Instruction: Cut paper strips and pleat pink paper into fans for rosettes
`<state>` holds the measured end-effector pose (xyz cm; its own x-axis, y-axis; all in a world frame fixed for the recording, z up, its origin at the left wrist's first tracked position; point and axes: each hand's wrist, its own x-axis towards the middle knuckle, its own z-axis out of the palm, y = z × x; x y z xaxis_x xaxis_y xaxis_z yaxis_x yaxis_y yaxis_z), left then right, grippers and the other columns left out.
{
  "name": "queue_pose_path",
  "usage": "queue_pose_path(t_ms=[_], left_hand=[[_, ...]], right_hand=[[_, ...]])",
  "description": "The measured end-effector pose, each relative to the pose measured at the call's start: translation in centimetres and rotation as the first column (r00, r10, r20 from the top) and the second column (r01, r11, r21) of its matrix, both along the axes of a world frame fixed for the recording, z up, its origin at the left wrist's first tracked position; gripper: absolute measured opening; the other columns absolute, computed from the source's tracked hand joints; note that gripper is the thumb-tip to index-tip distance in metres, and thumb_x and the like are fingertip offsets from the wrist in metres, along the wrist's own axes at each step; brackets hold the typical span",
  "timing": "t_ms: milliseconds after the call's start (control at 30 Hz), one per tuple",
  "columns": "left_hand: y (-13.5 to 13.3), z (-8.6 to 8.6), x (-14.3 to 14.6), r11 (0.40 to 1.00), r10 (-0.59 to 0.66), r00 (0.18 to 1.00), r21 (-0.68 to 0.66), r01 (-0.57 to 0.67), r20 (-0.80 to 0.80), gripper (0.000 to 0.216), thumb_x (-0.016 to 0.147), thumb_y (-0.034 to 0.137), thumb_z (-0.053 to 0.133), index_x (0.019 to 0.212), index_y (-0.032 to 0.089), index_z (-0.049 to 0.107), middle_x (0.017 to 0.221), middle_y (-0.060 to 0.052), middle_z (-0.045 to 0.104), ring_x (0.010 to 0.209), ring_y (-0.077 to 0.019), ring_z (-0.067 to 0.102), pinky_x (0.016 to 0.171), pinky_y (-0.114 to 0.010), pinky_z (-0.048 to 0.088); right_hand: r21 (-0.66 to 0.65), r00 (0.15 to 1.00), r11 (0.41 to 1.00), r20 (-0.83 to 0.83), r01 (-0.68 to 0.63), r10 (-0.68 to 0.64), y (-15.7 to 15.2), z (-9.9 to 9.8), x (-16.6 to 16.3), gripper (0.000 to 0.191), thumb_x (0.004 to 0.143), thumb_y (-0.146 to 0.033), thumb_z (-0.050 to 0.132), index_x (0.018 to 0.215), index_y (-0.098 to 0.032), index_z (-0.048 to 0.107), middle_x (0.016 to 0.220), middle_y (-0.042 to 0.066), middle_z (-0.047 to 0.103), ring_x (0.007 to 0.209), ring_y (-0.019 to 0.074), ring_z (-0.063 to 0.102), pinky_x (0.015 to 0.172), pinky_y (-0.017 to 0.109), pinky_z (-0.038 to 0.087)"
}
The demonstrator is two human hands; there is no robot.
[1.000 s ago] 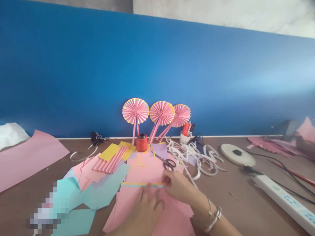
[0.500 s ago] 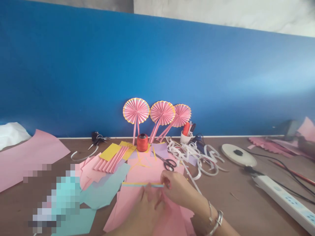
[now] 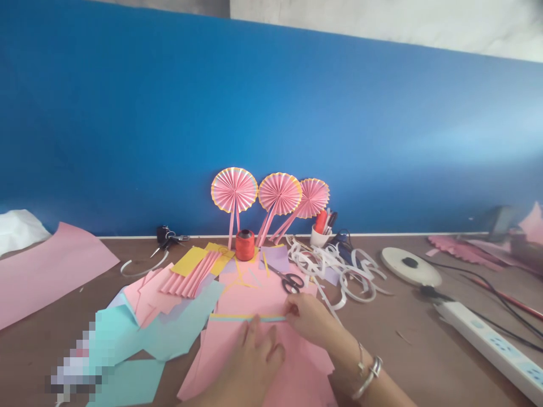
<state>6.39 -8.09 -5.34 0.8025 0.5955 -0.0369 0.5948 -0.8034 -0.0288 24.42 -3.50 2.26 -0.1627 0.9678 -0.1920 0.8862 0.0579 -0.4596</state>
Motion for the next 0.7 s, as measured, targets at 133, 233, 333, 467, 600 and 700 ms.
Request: queue_pose_path(t_ms=[133, 233, 333, 467, 600, 700], left_hand=[[-0.08, -0.42, -0.02, 0.999, -0.001, 1.000, 0.040, 0.000, 0.011, 0.052, 0.085, 0.037, 0.049, 0.131, 0.012, 0.046, 0.141, -0.018, 0.043, 0.130, -0.0485, 0.027, 0.096, -0.064, 0.026], [-0.14, -0.44, 0.03, 0.998, 0.008, 1.000, 0.061, -0.009, 0.022, 0.051, 0.084, 0.036, 0.051, 0.130, 0.014, 0.048, 0.140, -0.017, 0.045, 0.130, -0.0461, 0.030, 0.097, -0.063, 0.025], [-0.13, -0.29, 0.02, 0.998, 0.010, 1.000, 0.067, -0.011, 0.017, 0.051, 0.083, 0.037, 0.051, 0.129, 0.014, 0.049, 0.139, -0.016, 0.046, 0.131, -0.0448, 0.028, 0.098, -0.061, 0.024], [-0.04, -0.43, -0.07, 0.997, 0.000, 1.000, 0.079, -0.001, 0.008, 0.051, 0.084, 0.039, 0.049, 0.128, 0.013, 0.049, 0.138, -0.017, 0.046, 0.133, -0.0435, 0.025, 0.099, -0.060, 0.023], [0.01, -0.72, -0.07, 0.998, 0.007, 1.000, 0.063, -0.008, 0.019, 0.053, 0.083, 0.039, 0.050, 0.130, 0.014, 0.048, 0.141, -0.017, 0.043, 0.131, -0.0437, 0.027, 0.098, -0.062, 0.023], [-0.03, -0.63, -0.07, 0.999, 0.016, 1.000, 0.046, -0.017, 0.027, 0.053, 0.082, 0.036, 0.053, 0.130, 0.016, 0.047, 0.142, -0.016, 0.043, 0.133, -0.0418, 0.027, 0.101, -0.061, 0.023]], right_hand=[[0.039, 0.999, 0.999, 0.033, -0.007, 0.006, 0.03, -0.10, -0.06, 0.028, 0.065, 0.000, 0.048, 0.076, -0.017, 0.067, 0.076, 0.003, 0.070, 0.071, 0.0152, 0.060, 0.059, 0.022, 0.033], [0.039, 0.999, 0.999, 0.036, -0.021, 0.020, 0.05, -0.27, -0.08, 0.028, 0.066, 0.001, 0.048, 0.080, -0.016, 0.065, 0.076, 0.003, 0.069, 0.072, 0.0153, 0.059, 0.058, 0.022, 0.032], [0.048, 0.999, 0.998, 0.047, -0.029, 0.027, 0.07, -0.62, -0.04, 0.027, 0.067, 0.000, 0.047, 0.083, -0.017, 0.062, 0.077, 0.003, 0.068, 0.073, 0.0157, 0.059, 0.058, 0.023, 0.031], [0.057, 0.998, 0.998, 0.066, -0.019, 0.015, 0.01, -1.00, -0.01, 0.025, 0.068, -0.001, 0.048, 0.083, -0.017, 0.060, 0.078, 0.003, 0.068, 0.073, 0.0159, 0.058, 0.056, 0.023, 0.028], [0.047, 0.996, 0.999, 0.086, 0.001, -0.005, -0.03, -0.85, -0.02, 0.022, 0.070, -0.004, 0.048, 0.082, -0.018, 0.060, 0.080, 0.003, 0.068, 0.075, 0.0163, 0.059, 0.056, 0.023, 0.026], [0.025, 0.995, 1.000, 0.095, 0.007, -0.009, -0.02, -0.76, -0.04, 0.023, 0.069, -0.004, 0.049, 0.083, -0.018, 0.060, 0.082, 0.003, 0.068, 0.076, 0.0168, 0.060, 0.057, 0.023, 0.027]])
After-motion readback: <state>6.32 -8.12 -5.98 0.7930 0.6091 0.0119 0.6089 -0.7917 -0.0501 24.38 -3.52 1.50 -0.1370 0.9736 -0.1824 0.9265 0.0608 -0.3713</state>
